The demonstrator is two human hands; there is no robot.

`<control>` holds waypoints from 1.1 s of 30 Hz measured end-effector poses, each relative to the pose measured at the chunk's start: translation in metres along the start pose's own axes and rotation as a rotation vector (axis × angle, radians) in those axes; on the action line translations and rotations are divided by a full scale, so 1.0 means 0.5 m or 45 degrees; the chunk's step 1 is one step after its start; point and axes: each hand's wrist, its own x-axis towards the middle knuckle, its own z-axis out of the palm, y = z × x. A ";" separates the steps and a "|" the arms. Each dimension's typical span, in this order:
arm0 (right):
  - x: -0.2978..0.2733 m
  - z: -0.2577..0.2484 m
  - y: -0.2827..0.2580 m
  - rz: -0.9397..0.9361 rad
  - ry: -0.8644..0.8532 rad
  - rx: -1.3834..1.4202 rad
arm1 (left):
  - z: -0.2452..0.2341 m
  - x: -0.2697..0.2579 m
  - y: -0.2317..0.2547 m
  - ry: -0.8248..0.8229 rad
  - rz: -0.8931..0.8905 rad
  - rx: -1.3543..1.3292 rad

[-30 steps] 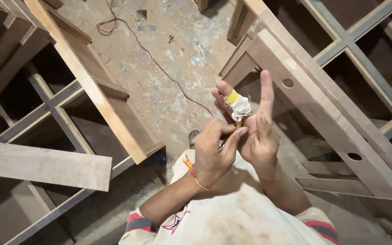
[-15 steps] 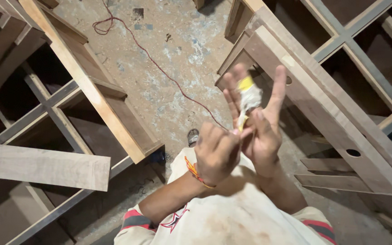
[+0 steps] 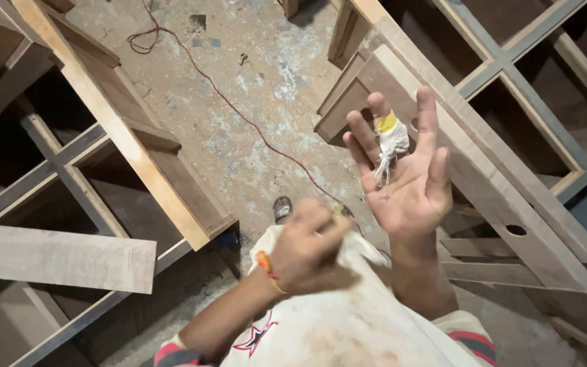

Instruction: The person uses a handheld electric sander to smooth the edges of a wooden furniture frame. After sanding, the person picks up a roll of yellow tape and wraps it around their finger.

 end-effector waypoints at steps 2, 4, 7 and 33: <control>-0.006 -0.009 -0.002 0.004 -0.010 0.036 | -0.018 -0.001 -0.016 -0.016 -0.131 0.272; -0.007 -0.016 0.002 -0.014 -0.052 0.074 | -0.028 0.011 -0.033 -0.013 -0.245 0.774; -0.006 -0.021 0.010 -0.027 -0.131 0.145 | -0.023 0.030 -0.022 0.184 -0.388 0.657; -0.048 0.011 0.009 -0.089 -0.024 0.401 | 0.045 0.111 0.060 0.346 0.054 0.081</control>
